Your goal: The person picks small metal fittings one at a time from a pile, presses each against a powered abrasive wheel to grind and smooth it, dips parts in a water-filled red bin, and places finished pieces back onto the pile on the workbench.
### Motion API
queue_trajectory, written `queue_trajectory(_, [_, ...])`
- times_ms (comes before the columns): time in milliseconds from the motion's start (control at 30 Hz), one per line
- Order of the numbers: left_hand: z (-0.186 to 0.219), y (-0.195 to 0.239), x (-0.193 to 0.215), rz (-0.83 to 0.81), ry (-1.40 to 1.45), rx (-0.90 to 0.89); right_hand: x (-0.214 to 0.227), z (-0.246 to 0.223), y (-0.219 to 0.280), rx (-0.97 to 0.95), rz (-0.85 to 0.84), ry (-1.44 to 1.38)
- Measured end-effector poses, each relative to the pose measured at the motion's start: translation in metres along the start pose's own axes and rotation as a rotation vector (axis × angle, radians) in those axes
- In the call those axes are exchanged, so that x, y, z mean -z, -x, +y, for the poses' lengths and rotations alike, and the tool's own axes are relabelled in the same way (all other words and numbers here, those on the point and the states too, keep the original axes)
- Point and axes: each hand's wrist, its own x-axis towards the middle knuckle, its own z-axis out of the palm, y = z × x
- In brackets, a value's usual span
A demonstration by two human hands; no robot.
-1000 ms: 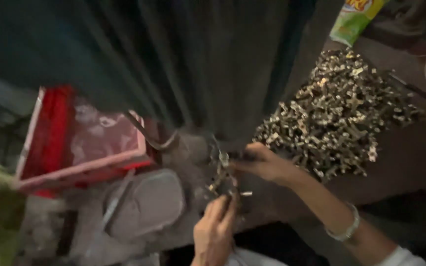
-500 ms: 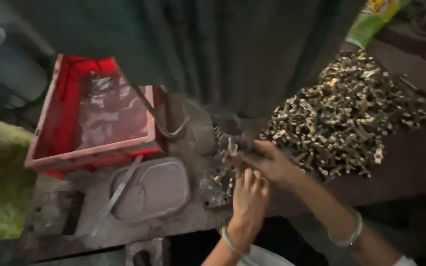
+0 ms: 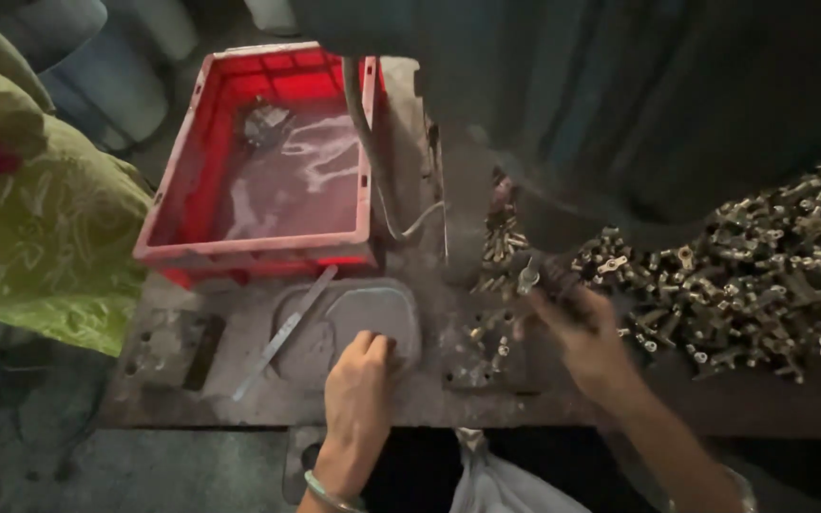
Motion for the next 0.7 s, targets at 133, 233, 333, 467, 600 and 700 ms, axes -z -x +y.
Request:
queue_trajectory(133, [0.001,-0.009,-0.011,-0.028,-0.051,0.033,-0.007,-0.014,0.007,0.030,-0.045,-0.043])
queue_trajectory(233, [-0.011,-0.014,-0.004,0.058,0.324,0.121,-0.007,-0.013,0.008,0.001,-0.019,-0.032])
queue_trajectory(333, [-0.040,-0.014,-0.020,-0.078,0.863,0.472,-0.012,-0.015,0.007,0.014,-0.044,-0.110])
queue_trajectory(467, [-0.017,0.010,-0.030,-0.135,1.208,0.526,-0.006,0.011,0.004,0.034,0.024,-0.020])
queue_trajectory(600, [0.033,0.042,-0.074,0.013,1.142,0.384,-0.012,-0.006,0.014,0.070,0.050,-0.011])
queue_trajectory(700, [0.070,0.049,-0.064,0.135,0.893,0.147,-0.010,-0.019,0.009,0.031,-0.020,-0.060])
